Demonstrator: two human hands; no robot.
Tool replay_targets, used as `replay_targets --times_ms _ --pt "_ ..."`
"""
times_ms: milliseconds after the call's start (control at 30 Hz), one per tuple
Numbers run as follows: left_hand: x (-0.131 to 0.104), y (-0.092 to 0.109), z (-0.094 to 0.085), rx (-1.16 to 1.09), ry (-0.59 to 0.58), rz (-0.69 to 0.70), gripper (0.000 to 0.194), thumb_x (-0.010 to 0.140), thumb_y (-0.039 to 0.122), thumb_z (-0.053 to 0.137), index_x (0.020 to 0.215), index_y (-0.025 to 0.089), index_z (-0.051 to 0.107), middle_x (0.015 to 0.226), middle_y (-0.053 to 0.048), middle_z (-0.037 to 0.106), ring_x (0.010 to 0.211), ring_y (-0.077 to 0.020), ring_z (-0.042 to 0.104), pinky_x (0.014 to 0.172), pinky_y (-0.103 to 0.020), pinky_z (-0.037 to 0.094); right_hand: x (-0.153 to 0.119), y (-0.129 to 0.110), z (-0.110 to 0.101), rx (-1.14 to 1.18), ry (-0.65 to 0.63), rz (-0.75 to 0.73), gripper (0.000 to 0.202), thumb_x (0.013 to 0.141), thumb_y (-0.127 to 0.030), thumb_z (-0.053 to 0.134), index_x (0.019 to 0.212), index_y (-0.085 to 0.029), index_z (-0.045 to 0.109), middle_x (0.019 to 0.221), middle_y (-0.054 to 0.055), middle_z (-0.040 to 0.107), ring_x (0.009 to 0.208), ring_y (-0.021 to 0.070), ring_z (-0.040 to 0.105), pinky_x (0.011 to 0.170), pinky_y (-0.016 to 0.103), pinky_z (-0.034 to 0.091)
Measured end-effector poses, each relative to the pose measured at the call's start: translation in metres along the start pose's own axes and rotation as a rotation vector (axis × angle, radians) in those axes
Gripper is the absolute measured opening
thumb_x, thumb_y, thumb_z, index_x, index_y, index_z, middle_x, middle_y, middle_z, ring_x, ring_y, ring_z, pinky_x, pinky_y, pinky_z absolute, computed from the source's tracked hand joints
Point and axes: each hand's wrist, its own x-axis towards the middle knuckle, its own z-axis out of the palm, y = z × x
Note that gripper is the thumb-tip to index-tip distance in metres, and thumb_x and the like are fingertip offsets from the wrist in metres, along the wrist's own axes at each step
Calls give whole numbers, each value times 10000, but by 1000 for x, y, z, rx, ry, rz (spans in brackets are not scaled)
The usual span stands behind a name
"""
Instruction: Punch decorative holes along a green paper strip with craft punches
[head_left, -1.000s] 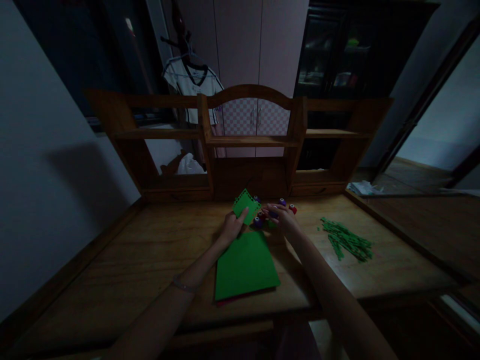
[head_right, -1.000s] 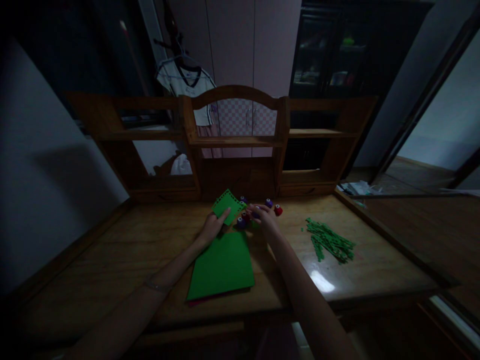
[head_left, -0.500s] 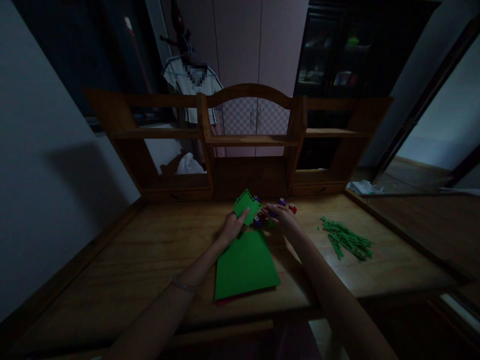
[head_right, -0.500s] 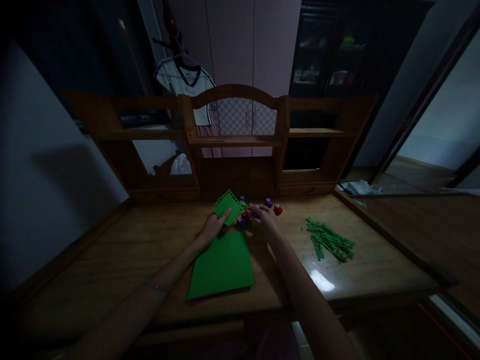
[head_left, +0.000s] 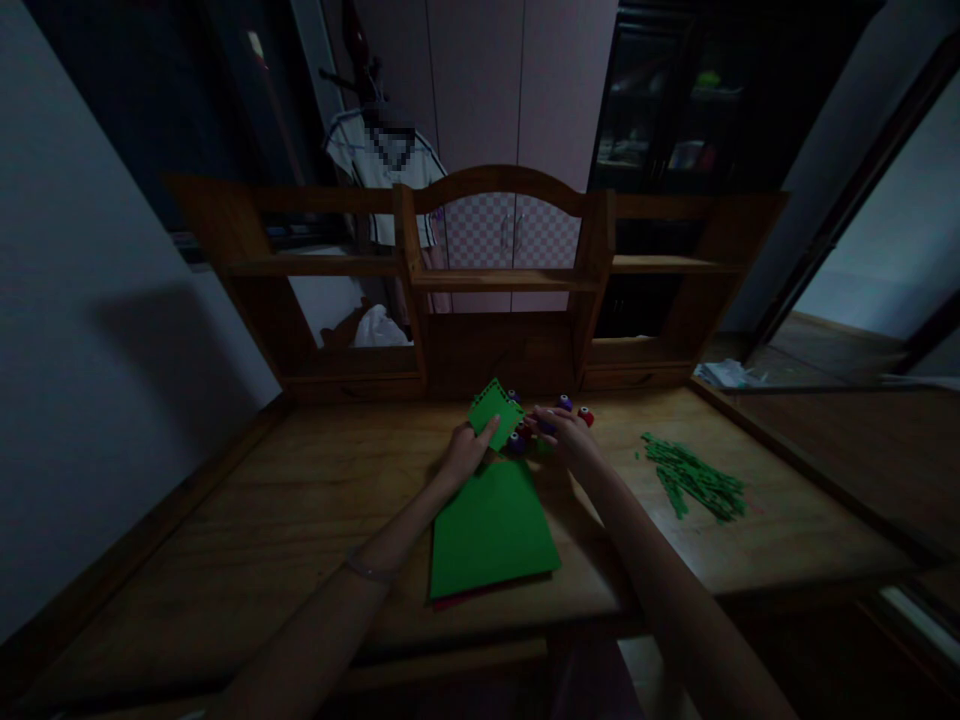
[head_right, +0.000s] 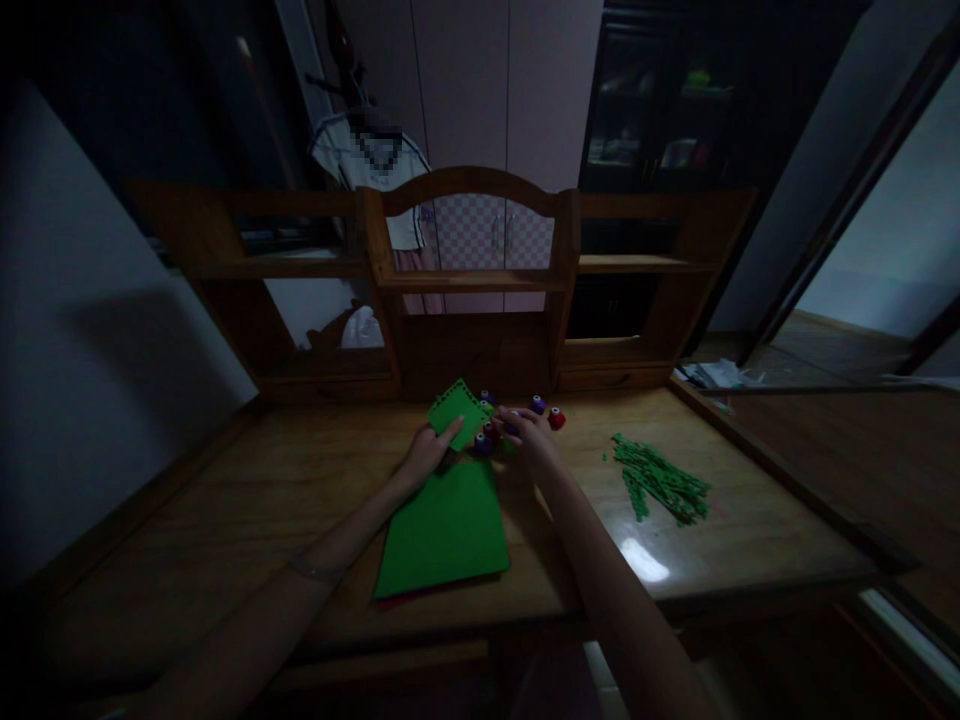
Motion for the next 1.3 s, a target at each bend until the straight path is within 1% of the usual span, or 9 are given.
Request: replay_targets --times_ms 200,367,567,700,933,1200,1300 --pt "0 -1 0 -20 7 -5 426 806 504 490 870 124 672 885 -69 701 818 -199 635 811 -296 461 0 -1 0 -15 -2 -16 150 682 -279 717 763 -188 630 842 44 692 845 190 669 784 306 546" --pt "1 -3 0 -24 -21 -4 443 811 506 484 890 112 669 900 -78 700 828 -205 631 805 -297 461 -2 -2 1 -16 -7 -6 182 665 -281 717 779 -169 630 858 55 683 840 185 664 801 288 530" --pt "2 -6 0 17 -24 -11 453 811 516 482 874 110 673 849 -76 701 772 -200 630 766 -288 466 -4 -4 2 -15 14 6 192 644 -293 727 758 -171 631 833 46 682 805 177 661 785 288 525" --pt "2 -6 0 20 -33 -24 447 807 518 486 864 114 671 850 -70 701 754 -192 630 752 -279 467 -6 -5 4 -15 -1 -8 202 637 -303 730 757 -170 637 832 42 684 804 178 659 802 302 519" --pt "2 -9 2 -24 -35 -20 434 806 507 495 885 117 668 903 -87 699 818 -213 636 798 -303 468 -4 -5 4 -29 25 13 180 631 -276 735 749 -179 640 833 42 684 794 180 662 799 305 527" --pt "0 -4 1 5 -41 -34 421 807 507 490 849 128 670 896 -82 704 812 -211 637 799 -296 467 -5 -6 5 -18 31 13 179 643 -261 743 744 -165 630 804 40 683 761 166 661 766 273 544" --pt "1 -3 1 5 -31 -35 438 804 516 486 851 121 669 873 -81 704 813 -214 635 806 -301 467 -5 -5 5 -16 24 2 181 665 -267 738 758 -162 624 819 52 687 779 175 665 758 272 550"
